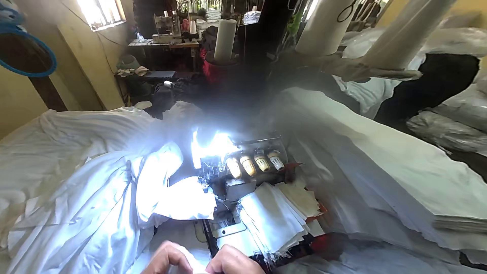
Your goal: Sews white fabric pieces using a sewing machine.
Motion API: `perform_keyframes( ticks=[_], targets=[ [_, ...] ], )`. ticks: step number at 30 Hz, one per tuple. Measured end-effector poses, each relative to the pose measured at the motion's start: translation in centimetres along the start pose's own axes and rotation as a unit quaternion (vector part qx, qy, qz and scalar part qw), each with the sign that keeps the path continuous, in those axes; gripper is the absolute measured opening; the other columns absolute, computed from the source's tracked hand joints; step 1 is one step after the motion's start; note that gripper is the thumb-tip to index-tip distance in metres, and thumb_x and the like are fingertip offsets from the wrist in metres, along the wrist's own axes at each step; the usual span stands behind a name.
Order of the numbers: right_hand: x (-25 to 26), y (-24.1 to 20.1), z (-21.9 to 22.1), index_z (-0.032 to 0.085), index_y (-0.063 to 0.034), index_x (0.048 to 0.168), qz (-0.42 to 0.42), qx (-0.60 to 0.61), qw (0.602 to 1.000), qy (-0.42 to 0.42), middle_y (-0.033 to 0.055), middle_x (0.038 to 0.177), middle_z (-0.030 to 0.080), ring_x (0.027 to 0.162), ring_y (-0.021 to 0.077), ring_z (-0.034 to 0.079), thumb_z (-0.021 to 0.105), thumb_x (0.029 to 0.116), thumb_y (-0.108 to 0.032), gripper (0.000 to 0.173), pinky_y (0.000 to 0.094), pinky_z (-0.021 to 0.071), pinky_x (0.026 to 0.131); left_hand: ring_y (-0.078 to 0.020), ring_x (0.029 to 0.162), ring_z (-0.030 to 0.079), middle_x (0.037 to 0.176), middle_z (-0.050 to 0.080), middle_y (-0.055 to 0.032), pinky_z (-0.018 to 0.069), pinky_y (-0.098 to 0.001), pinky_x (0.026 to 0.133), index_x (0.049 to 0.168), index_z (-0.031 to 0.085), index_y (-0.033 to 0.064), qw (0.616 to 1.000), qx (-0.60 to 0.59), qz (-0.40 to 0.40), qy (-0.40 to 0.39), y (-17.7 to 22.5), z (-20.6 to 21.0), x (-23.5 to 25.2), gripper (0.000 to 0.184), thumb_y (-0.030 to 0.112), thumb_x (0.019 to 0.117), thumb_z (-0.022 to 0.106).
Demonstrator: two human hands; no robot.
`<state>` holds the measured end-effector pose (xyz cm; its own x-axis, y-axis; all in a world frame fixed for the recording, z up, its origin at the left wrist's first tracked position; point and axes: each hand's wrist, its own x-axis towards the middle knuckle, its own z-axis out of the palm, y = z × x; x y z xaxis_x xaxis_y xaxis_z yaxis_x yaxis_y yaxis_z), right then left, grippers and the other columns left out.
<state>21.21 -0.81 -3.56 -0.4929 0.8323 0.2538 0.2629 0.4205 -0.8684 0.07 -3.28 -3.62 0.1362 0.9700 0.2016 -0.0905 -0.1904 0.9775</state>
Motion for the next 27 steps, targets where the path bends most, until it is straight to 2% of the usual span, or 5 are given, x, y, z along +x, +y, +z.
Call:
perform_keyframes(
  ticks=[3, 7, 9, 20, 27],
  targets=[
    [1.1, -0.3, 0.4, 0.072, 0.0069, 0.104, 0.009, 0.015, 1.0, -0.005, 0.0191, 0.095, 0.073, 0.086, 0.0255, 0.072, 0.057, 0.0996, -0.003, 0.018, 0.0407, 0.059, 0.08, -0.0104, 0.115, 0.059, 0.116, 0.064, -0.011, 0.0513, -0.0266, 0.097, 0.1, 0.068, 0.0001, 0.977, 0.21, 0.019, 0.018, 1.5, -0.8, 2.8, 0.013, 0.012, 0.0979, 0.065],
    [4.5, 0.4, 0.9, 0.067, 0.0066, 0.114, 0.092, 0.056, 0.986, 0.124, 0.0097, 0.083, 0.072, 0.068, 0.0142, 0.069, 0.055, 0.0999, -0.006, 0.022, 0.0336, 0.0601, 0.065, -0.0086, 0.089, 0.066, 0.09, 0.071, 0.0025, 0.0525, -0.0359, 0.085, 0.099, 0.073, 0.0121, 0.89, 0.436, 0.078, 0.104, 0.3, -0.6, 9.1, 0.024, 0.029, 0.0975, 0.057],
    [5.9, 1.5, 0.7, 0.057, 0.0012, 0.127, 0.14, 0.077, 0.975, 0.154, 0.0014, 0.073, 0.068, 0.059, 0.0095, 0.066, 0.057, 0.0994, -0.006, 0.028, 0.0302, 0.0589, 0.057, -0.0154, 0.091, 0.067, 0.089, 0.071, 0.0033, 0.0472, -0.0529, 0.089, 0.096, 0.074, 0.0174, 0.857, 0.499, 0.062, 0.111, -0.9, -0.5, 11.6, 0.026, 0.033, 0.0959, 0.053],
    [3.8, 2.3, 0.7, 0.063, 0.0037, 0.114, 0.124, 0.094, 0.976, 0.155, 0.0097, 0.087, 0.072, 0.066, 0.0125, 0.069, 0.058, 0.0964, 0.001, 0.019, 0.0316, 0.0613, 0.06, -0.0214, 0.107, 0.064, 0.099, 0.069, -0.0029, 0.0338, -0.058, 0.102, 0.09, 0.07, 0.0166, 0.841, 0.533, -0.006, 0.093, -1.1, 0.8, 11.8, 0.029, 0.038, 0.0964, 0.052],
    [6.2, 3.0, -0.1, 0.075, -0.0095, 0.115, 0.111, -0.094, 0.979, 0.144, 0.0019, 0.077, 0.073, 0.063, 0.0134, 0.069, 0.057, 0.0977, -0.014, 0.025, 0.036, 0.0592, 0.06, -0.0337, 0.103, 0.064, 0.103, 0.068, -0.0108, 0.0445, -0.0632, 0.089, 0.096, 0.073, 0.0087, 0.829, 0.532, 0.032, 0.168, -2.3, 0.3, 14.3, 0.021, 0.027, 0.0872, 0.068]
  ],
)
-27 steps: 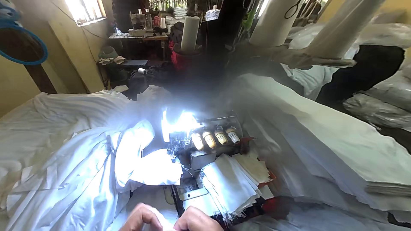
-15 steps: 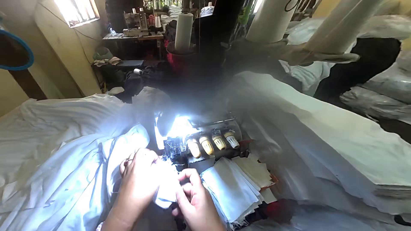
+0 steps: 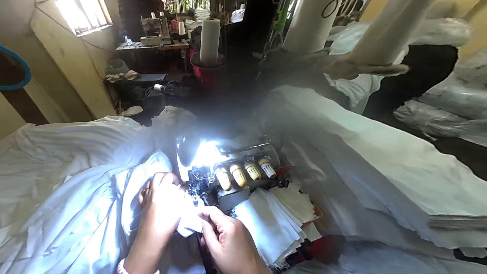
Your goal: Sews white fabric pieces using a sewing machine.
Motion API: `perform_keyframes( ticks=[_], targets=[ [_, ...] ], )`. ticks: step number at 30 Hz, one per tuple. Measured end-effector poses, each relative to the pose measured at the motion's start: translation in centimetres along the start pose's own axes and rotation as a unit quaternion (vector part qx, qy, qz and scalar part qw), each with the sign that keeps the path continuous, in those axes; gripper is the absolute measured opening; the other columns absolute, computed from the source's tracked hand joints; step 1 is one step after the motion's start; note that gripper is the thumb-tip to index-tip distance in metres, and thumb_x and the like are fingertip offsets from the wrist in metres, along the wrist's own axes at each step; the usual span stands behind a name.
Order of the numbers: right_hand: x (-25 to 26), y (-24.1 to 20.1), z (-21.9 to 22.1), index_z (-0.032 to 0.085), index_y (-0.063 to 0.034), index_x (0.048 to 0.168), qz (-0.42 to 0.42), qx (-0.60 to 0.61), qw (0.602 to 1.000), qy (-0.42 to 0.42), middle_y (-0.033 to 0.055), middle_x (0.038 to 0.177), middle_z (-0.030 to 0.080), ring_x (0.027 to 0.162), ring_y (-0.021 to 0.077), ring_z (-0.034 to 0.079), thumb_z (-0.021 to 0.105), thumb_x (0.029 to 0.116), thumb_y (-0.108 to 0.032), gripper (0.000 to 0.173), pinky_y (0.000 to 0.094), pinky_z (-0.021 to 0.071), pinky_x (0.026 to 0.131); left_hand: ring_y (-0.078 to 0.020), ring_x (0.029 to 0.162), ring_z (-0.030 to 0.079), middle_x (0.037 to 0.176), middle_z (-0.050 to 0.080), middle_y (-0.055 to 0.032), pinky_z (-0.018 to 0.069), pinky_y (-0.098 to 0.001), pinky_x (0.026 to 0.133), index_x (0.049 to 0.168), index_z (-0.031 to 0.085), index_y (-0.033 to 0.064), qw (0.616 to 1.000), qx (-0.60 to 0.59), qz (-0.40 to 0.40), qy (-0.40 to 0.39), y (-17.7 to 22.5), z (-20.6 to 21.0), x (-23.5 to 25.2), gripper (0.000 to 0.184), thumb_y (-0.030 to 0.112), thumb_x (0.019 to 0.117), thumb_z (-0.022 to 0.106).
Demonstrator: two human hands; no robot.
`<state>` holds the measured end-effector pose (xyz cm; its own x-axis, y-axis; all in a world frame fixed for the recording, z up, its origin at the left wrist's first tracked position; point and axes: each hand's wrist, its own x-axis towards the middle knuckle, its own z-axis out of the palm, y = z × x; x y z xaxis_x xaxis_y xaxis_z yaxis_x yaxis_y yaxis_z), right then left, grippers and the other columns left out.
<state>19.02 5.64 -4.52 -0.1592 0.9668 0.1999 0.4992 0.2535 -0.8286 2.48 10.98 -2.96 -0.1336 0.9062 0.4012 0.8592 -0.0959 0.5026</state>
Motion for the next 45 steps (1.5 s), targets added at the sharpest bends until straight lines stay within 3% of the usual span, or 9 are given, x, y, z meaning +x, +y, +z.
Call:
perform_keyframes(
  ticks=[5, 11, 14, 20, 27, 32, 37, 42, 45],
  targets=[
    [1.2, -0.2, -0.9, 0.077, -0.0085, 0.101, -0.084, -0.068, 0.994, 0.017, 0.0087, 0.092, 0.069, 0.083, 0.0199, 0.069, 0.06, 0.1006, -0.03, 0.028, 0.0378, 0.0588, 0.07, -0.0425, 0.118, 0.06, 0.117, 0.068, -0.0183, 0.0397, -0.0658, 0.103, 0.101, 0.076, 0.0097, 0.992, 0.0, 0.126, 0.018, -2.2, -1.5, -2.9, 0.041, 0.046, 0.0877, 0.062],
    [2.8, -0.5, -0.9, 0.07, -0.0015, 0.092, -0.047, 0.217, 0.973, -0.069, 0.0013, 0.092, 0.065, 0.08, -0.0001, 0.06, 0.072, 0.0925, -0.019, 0.018, 0.0163, 0.0509, 0.072, -0.0041, 0.113, 0.055, 0.104, 0.063, 0.0025, 0.0423, -0.0231, 0.102, 0.092, 0.063, 0.0182, 0.953, -0.212, 0.206, 0.067, -1.3, -2.0, -2.0, 0.032, 0.05, 0.0996, 0.06],
    [2.2, -0.4, -1.8, 0.067, -0.0032, 0.096, 0.044, 0.253, 0.957, -0.136, -0.0029, 0.076, 0.062, 0.06, -0.0008, 0.054, 0.071, 0.094, -0.016, 0.014, 0.0172, 0.0463, 0.056, -0.0059, 0.101, 0.064, 0.099, 0.07, 0.0036, 0.0506, -0.0277, 0.093, 0.098, 0.069, 0.0159, 0.961, -0.19, 0.199, -0.007, -2.1, -1.5, -1.0, 0.023, 0.035, 0.1015, 0.058],
    [2.1, -1.5, -2.6, 0.067, -0.002, 0.091, -0.013, 0.344, 0.934, -0.093, -0.0025, 0.083, 0.067, 0.068, 0.0018, 0.063, 0.063, 0.0967, -0.004, 0.007, 0.0208, 0.0567, 0.064, -0.0406, 0.113, 0.067, 0.114, 0.072, -0.0148, 0.0494, -0.067, 0.094, 0.112, 0.075, 0.0081, 0.966, 0.047, 0.23, -0.111, -4.0, -3.0, -0.3, 0.034, 0.03, 0.1015, 0.051],
    [4.3, -1.7, 0.1, 0.074, 0.0003, 0.097, -0.12, 0.229, 0.966, -0.023, 0.0036, 0.094, 0.072, 0.088, 0.0018, 0.067, 0.063, 0.098, -0.009, 0.014, 0.0185, 0.0559, 0.081, -0.0237, 0.087, 0.066, 0.09, 0.069, -0.0115, 0.0512, -0.0451, 0.085, 0.104, 0.067, 0.0018, 0.889, -0.2, 0.285, -0.297, -2.4, -7.4, -0.4, 0.017, 0.016, 0.1012, 0.06],
    [4.4, -2.2, -1.4, 0.071, -0.0017, 0.093, -0.064, 0.105, 0.98, -0.157, 0.0036, 0.079, 0.064, 0.072, 0.005, 0.058, 0.055, 0.1035, -0.021, 0.027, 0.0228, 0.0484, 0.068, -0.0175, 0.084, 0.07, 0.087, 0.073, 0.0051, 0.0521, -0.0526, 0.085, 0.097, 0.074, 0.0233, 0.936, 0.007, 0.344, -0.07, -3.4, -7.5, 1.2, 0.024, 0.034, 0.0987, 0.053],
    [5.2, -3.3, -3.2, 0.069, -0.0033, 0.094, -0.052, 0.121, 0.953, -0.272, 0.0013, 0.082, 0.06, 0.077, 0.006, 0.056, 0.051, 0.1045, -0.026, 0.031, 0.0282, 0.0464, 0.072, -0.0107, 0.09, 0.066, 0.091, 0.07, 0.0066, 0.049, -0.0456, 0.088, 0.096, 0.072, 0.0238, 0.931, -0.113, 0.34, -0.074, -0.8, -6.6, 1.6, 0.017, 0.03, 0.0988, 0.056],
    [2.8, -3.3, -2.5, 0.077, -0.0027, 0.093, -0.144, 0.057, 0.981, -0.114, 0.0102, 0.096, 0.072, 0.099, 0.0246, 0.063, 0.067, 0.0962, -0.024, 0.024, 0.045, 0.0481, 0.089, -0.0087, 0.119, 0.062, 0.126, 0.07, 0.0023, 0.0472, -0.0386, 0.104, 0.128, 0.07, 0.0177, 0.894, -0.217, 0.295, -0.258, -0.5, -7.2, 2.2, 0.035, 0.038, 0.1058, 0.052],
    [2.4, -2.7, -2.9, 0.07, 0.0043, 0.095, -0.1, 0.13, 0.968, -0.189, 0.011, 0.087, 0.066, 0.082, 0.0118, 0.063, 0.061, 0.0991, -0.011, 0.019, 0.0273, 0.0511, 0.077, -0.0239, 0.098, 0.064, 0.097, 0.068, -0.0076, 0.0475, -0.0509, 0.088, 0.103, 0.073, 0.0074, 0.876, -0.136, 0.276, -0.371, -0.2, -8.1, 2.7, 0.037, 0.042, 0.1004, 0.058]
  ],
)
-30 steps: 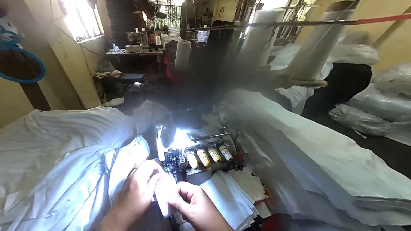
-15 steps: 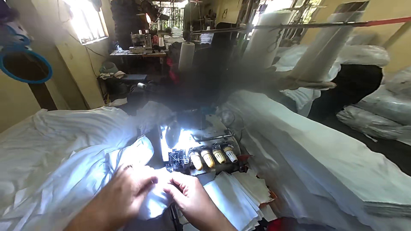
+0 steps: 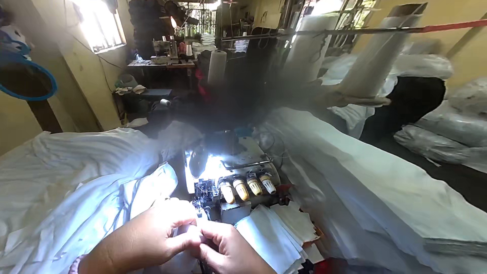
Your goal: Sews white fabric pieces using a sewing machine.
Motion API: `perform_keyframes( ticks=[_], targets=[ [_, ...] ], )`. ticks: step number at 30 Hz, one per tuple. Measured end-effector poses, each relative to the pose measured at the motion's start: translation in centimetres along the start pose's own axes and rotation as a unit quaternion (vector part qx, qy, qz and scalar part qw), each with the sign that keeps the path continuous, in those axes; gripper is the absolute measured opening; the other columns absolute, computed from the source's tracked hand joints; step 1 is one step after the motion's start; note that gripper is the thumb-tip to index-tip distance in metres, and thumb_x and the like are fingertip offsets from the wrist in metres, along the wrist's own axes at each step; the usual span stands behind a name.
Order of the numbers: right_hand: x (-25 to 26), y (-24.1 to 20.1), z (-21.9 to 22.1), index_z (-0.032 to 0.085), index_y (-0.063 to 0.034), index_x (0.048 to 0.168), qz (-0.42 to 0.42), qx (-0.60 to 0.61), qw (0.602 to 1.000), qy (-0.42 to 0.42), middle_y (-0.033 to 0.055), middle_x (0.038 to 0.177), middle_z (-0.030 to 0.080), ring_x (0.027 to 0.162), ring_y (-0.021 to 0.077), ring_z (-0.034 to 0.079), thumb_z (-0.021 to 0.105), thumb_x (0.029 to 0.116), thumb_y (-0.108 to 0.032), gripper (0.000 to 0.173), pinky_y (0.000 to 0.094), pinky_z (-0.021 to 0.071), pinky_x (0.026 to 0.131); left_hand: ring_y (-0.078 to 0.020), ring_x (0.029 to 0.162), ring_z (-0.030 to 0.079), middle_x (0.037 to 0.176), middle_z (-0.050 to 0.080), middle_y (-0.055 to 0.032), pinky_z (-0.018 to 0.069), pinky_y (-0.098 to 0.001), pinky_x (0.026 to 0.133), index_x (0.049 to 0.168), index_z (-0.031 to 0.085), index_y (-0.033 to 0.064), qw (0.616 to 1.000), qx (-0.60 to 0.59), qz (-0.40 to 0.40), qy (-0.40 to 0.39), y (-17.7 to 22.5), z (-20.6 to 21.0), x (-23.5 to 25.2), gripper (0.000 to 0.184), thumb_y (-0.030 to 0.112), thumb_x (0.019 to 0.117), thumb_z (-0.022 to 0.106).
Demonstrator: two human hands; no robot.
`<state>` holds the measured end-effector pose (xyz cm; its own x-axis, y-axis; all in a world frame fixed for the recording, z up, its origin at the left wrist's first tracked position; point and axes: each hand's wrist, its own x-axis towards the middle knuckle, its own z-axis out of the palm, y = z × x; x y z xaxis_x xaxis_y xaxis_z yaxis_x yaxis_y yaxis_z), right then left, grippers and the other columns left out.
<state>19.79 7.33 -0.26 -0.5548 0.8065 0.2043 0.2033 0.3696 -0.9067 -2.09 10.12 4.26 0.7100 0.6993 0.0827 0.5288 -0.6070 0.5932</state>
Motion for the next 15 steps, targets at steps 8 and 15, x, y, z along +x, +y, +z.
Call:
perform_keyframes(
  ticks=[8, 15],
  targets=[
    [-2.9, 2.7, 1.5, 0.071, 0.0068, 0.098, 0.011, 0.134, 0.991, -0.004, 0.0094, 0.091, 0.066, 0.075, 0.0053, 0.061, 0.064, 0.0976, -0.009, 0.018, 0.0222, 0.0526, 0.068, -0.0347, 0.083, 0.065, 0.087, 0.066, -0.0168, 0.0491, -0.0542, 0.07, 0.098, 0.068, 0.004, 0.978, 0.052, -0.021, -0.202, 0.8, -0.9, 1.3, 0.024, 0.027, 0.0998, 0.061],
    [-1.0, 3.7, 1.0, 0.071, 0.0058, 0.095, -0.008, 0.111, 0.994, -0.006, 0.0117, 0.091, 0.066, 0.076, 0.0086, 0.061, 0.065, 0.0981, -0.011, 0.018, 0.0236, 0.0526, 0.071, -0.0354, 0.091, 0.069, 0.096, 0.071, -0.0119, 0.0521, -0.0574, 0.08, 0.1, 0.073, 0.0102, 0.954, 0.289, -0.001, -0.078, -0.1, -1.2, 1.4, 0.015, 0.016, 0.0925, 0.061]
  ],
)
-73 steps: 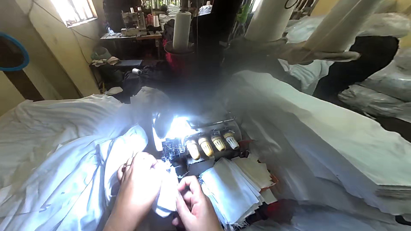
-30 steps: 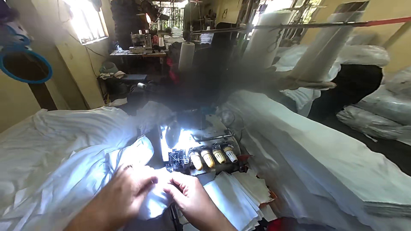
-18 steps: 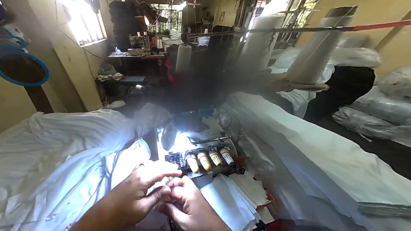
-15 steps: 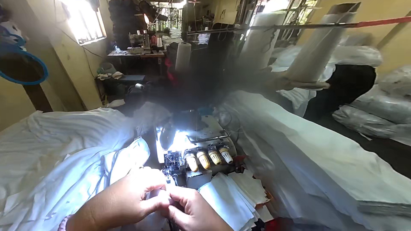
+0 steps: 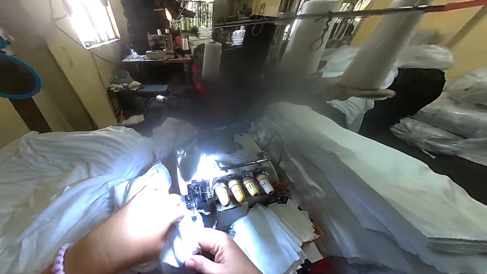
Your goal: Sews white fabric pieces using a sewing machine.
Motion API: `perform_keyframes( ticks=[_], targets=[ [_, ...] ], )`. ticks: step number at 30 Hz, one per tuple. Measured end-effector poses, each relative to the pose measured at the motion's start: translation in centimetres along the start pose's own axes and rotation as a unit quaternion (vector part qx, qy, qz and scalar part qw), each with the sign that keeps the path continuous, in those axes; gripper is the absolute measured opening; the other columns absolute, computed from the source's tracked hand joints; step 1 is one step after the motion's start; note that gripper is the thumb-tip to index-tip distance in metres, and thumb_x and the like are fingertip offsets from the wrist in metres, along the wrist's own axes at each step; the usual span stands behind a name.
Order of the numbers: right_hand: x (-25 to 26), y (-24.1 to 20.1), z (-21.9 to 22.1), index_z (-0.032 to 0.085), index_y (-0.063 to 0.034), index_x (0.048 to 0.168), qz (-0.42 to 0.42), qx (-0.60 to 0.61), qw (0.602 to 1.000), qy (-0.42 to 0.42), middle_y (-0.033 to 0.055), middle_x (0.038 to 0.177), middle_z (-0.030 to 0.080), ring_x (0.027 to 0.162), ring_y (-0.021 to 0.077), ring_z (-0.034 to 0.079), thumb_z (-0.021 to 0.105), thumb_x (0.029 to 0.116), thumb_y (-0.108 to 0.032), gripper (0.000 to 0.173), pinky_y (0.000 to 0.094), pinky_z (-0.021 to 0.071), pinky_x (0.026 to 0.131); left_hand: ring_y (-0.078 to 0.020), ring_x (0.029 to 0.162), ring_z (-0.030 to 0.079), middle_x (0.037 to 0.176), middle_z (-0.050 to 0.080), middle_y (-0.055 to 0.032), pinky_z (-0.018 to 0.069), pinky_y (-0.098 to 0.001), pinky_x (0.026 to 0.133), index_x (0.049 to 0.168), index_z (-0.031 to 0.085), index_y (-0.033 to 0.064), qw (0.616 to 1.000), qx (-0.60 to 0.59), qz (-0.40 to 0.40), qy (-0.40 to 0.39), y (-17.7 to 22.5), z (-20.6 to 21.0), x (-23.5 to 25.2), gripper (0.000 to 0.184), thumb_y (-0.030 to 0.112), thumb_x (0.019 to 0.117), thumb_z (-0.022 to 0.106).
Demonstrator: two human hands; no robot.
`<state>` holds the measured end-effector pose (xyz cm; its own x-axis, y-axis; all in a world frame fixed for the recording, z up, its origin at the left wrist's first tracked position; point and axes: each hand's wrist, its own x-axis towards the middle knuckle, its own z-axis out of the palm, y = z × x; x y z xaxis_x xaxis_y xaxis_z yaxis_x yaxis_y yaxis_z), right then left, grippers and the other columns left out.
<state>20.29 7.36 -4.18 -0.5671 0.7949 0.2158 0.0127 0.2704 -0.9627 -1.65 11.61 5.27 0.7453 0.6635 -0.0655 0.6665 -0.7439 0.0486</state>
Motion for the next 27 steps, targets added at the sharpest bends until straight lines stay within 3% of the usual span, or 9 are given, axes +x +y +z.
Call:
perform_keyframes(
  ticks=[3, 5, 9, 14, 17, 21, 23, 25, 27],
  targets=[
    [0.1, -0.2, -0.2, 0.072, 0.0062, 0.098, -0.004, -0.008, 1.0, -0.004, 0.0124, 0.093, 0.068, 0.078, 0.009, 0.064, 0.064, 0.097, -0.009, 0.017, 0.0244, 0.0543, 0.072, -0.04, 0.078, 0.067, 0.085, 0.066, -0.0195, 0.0511, -0.0551, 0.063, 0.093, 0.069, 0.0019, 0.995, -0.082, 0.043, 0.043, 2.4, -0.2, -0.3, 0.008, 0.005, 0.0932, 0.061],
    [-0.1, -0.4, -0.1, 0.072, 0.005, 0.099, 0.002, -0.001, 1.0, -0.003, 0.0095, 0.092, 0.067, 0.076, 0.006, 0.062, 0.063, 0.0966, -0.007, 0.016, 0.0215, 0.0531, 0.069, -0.0405, 0.082, 0.066, 0.087, 0.066, -0.0205, 0.05, -0.0545, 0.068, 0.097, 0.07, 0.0019, 0.992, -0.116, 0.038, 0.036, 3.7, -0.2, -0.5, 0.011, 0.004, 0.0953, 0.059],
    [-0.2, -0.2, -0.2, 0.071, 0.0029, 0.093, 0.015, -0.005, 1.0, -0.004, 0.0086, 0.093, 0.066, 0.077, 0.0053, 0.062, 0.064, 0.0968, -0.009, 0.014, 0.0214, 0.0527, 0.069, -0.0301, 0.082, 0.068, 0.086, 0.069, -0.0081, 0.0511, -0.0506, 0.067, 0.094, 0.072, 0.0116, 0.993, -0.074, 0.072, 0.053, 2.4, 1.9, -0.1, 0.012, 0.022, 0.0942, 0.065],
    [0.2, 0.2, -0.7, 0.07, 0.005, 0.093, -0.013, -0.02, 1.0, 0.0, 0.0118, 0.097, 0.067, 0.08, 0.007, 0.062, 0.064, 0.0979, -0.009, 0.016, 0.0216, 0.053, 0.073, -0.0344, 0.092, 0.069, 0.097, 0.07, -0.013, 0.0544, -0.0554, 0.075, 0.098, 0.074, 0.0084, 0.998, -0.043, 0.009, 0.049, 0.8, 1.7, 0.0, 0.031, 0.032, 0.0968, 0.054],
    [0.4, 0.4, -0.8, 0.071, 0.0047, 0.094, -0.03, -0.05, 0.998, 0.022, 0.0125, 0.095, 0.066, 0.085, 0.0103, 0.063, 0.062, 0.0987, -0.01, 0.017, 0.0232, 0.0529, 0.076, -0.0326, 0.097, 0.069, 0.097, 0.07, -0.0102, 0.051, -0.0592, 0.085, 0.096, 0.072, 0.01, 0.997, -0.034, -0.043, 0.059, 0.3, 1.0, -0.5, 0.027, 0.026, 0.0953, 0.051],
    [-0.7, -0.2, -0.4, 0.072, 0.0072, 0.095, -0.118, -0.121, 0.983, 0.069, 0.0193, 0.094, 0.07, 0.085, 0.0185, 0.068, 0.065, 0.0931, 0.0, 0.01, 0.0277, 0.0567, 0.079, -0.0348, 0.085, 0.067, 0.089, 0.069, -0.0152, 0.0483, -0.0565, 0.073, 0.097, 0.072, 0.0045, 0.976, -0.214, 0.047, 0.017, 3.0, -0.6, -1.0, 0.017, 0.015, 0.0957, 0.058],
    [-1.5, 0.5, 0.1, 0.074, 0.0055, 0.098, -0.138, -0.155, 0.975, 0.082, 0.0202, 0.103, 0.07, 0.096, 0.0219, 0.069, 0.068, 0.0928, -0.001, 0.011, 0.0295, 0.0569, 0.087, -0.0392, 0.088, 0.067, 0.092, 0.068, -0.019, 0.0486, -0.0572, 0.073, 0.097, 0.071, 0.0045, 0.979, -0.203, 0.009, 0.034, 3.4, 0.5, -1.0, 0.019, 0.018, 0.0954, 0.057],
    [-2.1, 1.3, 0.5, 0.077, 0.0022, 0.096, -0.128, -0.187, 0.968, 0.106, 0.0216, 0.104, 0.068, 0.101, 0.0271, 0.065, 0.069, 0.0923, -0.006, 0.012, 0.0348, 0.0542, 0.09, -0.0446, 0.102, 0.066, 0.106, 0.07, -0.0229, 0.0487, -0.0613, 0.085, 0.102, 0.073, 0.003, 0.98, -0.187, -0.028, 0.062, 2.5, 1.8, -1.0, 0.026, 0.023, 0.0948, 0.058],
    [-2.2, 1.9, 0.8, 0.078, -0.0009, 0.095, -0.124, -0.219, 0.959, 0.13, 0.0211, 0.096, 0.065, 0.096, 0.0277, 0.062, 0.07, 0.0922, -0.009, 0.012, 0.0355, 0.0514, 0.088, -0.0415, 0.1, 0.067, 0.103, 0.072, -0.0192, 0.0481, -0.0605, 0.087, 0.1, 0.075, 0.0046, 0.979, -0.191, -0.031, 0.066, 2.2, 2.4, -1.2, 0.022, 0.022, 0.0927, 0.062]
  ],
)
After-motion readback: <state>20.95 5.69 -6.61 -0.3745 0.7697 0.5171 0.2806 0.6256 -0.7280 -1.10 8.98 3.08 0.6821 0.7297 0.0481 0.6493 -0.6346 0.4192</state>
